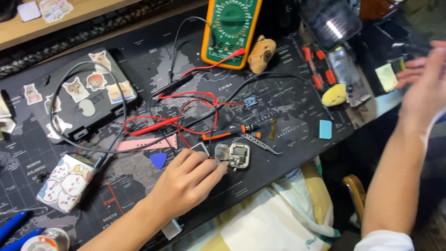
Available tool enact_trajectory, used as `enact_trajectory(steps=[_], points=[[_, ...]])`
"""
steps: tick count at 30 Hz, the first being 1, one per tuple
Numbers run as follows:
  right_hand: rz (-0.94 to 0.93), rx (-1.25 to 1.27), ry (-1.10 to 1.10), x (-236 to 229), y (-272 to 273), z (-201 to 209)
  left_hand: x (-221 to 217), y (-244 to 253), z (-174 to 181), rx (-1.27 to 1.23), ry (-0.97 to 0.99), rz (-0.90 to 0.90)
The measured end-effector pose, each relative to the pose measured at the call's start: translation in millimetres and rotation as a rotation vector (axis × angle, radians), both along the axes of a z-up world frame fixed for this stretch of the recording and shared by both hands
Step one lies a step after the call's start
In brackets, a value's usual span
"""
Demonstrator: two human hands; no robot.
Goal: The person uses a multimeter to test a small electronic device, then uses a soldering iron to solder components on the device's circuit board. The person repeatedly tests and solders the device throughout the clip.
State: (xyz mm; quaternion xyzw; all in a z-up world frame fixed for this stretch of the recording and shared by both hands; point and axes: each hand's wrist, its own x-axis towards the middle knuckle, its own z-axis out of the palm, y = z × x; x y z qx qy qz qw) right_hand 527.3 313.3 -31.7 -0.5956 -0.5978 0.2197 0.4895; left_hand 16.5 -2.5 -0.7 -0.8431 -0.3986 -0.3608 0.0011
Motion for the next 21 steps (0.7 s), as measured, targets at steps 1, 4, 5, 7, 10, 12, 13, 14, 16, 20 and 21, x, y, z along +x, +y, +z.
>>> enact_trajectory(steps=[1, 4, 5, 7, 10, 12, 13, 14, 16, 20, 21], points=[[-0.026, -0.035, -0.150, 15.2, 2.9, -5.6, 1.2, 0.7, 0.0, 0.016, 0.017, 0.012], [-0.219, 0.063, -0.293, 137.4, -14.6, -89.6, 3.8, 2.7, -0.2, 0.030, 0.019, 0.030], [-0.216, 0.058, -0.294, 122.9, -47.6, -85.0, 3.8, 3.1, -0.7, 0.024, 0.019, 0.032], [0.017, 0.246, -0.266, 95.8, -114.2, -75.1, 5.4, 3.7, -2.9, 0.029, 0.041, 0.061], [-0.161, 0.293, 0.406, -55.4, -204.9, -39.9, 6.4, 4.0, -2.3, 0.015, 0.047, 0.077], [0.066, 0.403, 0.381, -125.5, -220.0, -24.0, 6.7, 4.5, -1.9, 0.020, 0.046, 0.088], [0.288, 0.526, 0.358, -160.4, -227.3, -15.8, 7.0, 4.6, -1.6, 0.030, 0.047, 0.096], [0.294, 0.521, 0.358, -176.5, -229.7, -14.9, 7.3, 4.5, -1.0, 0.026, 0.045, 0.103], [0.440, 0.440, 0.416, -208.8, -236.2, -12.8, 7.2, 4.3, 1.1, 0.039, 0.053, 0.110], [0.638, 0.326, 0.435, -210.1, -232.2, -12.2, 6.4, 4.1, 1.0, 0.043, 0.064, 0.119], [0.633, 0.324, 0.450, -209.7, -231.3, -15.4, 6.1, 4.2, 1.5, 0.040, 0.058, 0.119]])
